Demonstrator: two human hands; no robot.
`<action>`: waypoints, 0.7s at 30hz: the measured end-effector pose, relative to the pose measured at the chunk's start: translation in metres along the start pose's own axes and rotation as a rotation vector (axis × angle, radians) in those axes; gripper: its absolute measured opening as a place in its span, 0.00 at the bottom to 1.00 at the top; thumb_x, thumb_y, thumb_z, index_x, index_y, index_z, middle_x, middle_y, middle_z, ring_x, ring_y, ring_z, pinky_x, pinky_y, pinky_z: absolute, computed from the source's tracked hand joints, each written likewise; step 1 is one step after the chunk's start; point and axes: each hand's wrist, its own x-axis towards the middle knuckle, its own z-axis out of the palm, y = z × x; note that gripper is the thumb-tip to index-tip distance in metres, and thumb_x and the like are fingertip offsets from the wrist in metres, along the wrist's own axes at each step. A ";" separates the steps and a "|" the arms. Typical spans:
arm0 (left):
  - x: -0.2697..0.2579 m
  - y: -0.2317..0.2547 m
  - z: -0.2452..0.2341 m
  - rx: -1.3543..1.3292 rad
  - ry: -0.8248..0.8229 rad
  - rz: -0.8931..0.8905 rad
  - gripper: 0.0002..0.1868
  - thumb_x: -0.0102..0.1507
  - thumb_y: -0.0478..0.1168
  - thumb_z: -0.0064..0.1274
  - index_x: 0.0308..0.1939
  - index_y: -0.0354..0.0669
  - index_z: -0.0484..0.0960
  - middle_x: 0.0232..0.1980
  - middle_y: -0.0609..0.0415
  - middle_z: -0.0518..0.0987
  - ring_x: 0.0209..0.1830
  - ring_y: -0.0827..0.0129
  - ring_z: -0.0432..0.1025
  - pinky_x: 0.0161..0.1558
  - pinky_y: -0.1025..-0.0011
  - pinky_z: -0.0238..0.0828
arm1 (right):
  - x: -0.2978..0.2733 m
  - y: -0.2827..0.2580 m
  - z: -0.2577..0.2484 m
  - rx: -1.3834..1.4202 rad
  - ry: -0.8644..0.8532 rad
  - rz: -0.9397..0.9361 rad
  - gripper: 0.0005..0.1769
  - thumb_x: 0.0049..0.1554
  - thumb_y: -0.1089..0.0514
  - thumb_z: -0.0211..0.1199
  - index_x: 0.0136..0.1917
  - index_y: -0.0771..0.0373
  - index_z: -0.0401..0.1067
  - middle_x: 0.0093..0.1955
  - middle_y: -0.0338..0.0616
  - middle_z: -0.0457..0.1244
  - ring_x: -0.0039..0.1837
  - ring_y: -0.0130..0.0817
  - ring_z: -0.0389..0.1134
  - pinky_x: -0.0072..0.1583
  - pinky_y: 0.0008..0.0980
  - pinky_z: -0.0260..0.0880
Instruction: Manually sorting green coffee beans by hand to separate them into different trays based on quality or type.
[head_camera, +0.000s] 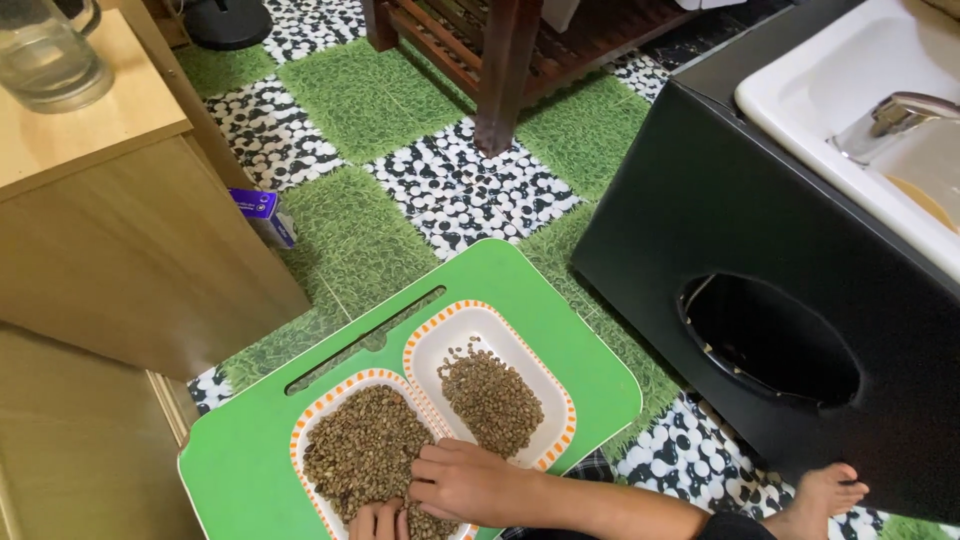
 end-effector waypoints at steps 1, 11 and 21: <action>0.000 0.001 0.001 -0.001 -0.003 0.002 0.09 0.52 0.39 0.62 0.37 0.53 0.87 0.33 0.57 0.75 0.31 0.67 0.74 0.44 0.67 0.74 | 0.000 0.000 0.000 0.000 0.001 0.004 0.05 0.61 0.60 0.61 0.46 0.64 0.70 0.48 0.47 0.60 0.53 0.42 0.59 0.58 0.38 0.60; 0.003 0.009 -0.010 -0.031 0.025 -0.011 0.12 0.51 0.37 0.61 0.39 0.49 0.85 0.37 0.56 0.79 0.34 0.65 0.77 0.47 0.66 0.76 | 0.004 0.002 -0.010 -0.015 0.040 0.047 0.08 0.62 0.57 0.61 0.48 0.64 0.68 0.50 0.48 0.61 0.53 0.44 0.60 0.58 0.40 0.60; 0.036 0.064 -0.067 -0.071 0.102 0.088 0.15 0.52 0.30 0.56 0.42 0.43 0.82 0.32 0.54 0.76 0.28 0.63 0.72 0.40 0.69 0.72 | 0.011 0.001 0.002 -0.026 -0.049 0.001 0.15 0.57 0.58 0.65 0.57 0.64 0.70 0.54 0.49 0.59 0.56 0.44 0.58 0.59 0.40 0.59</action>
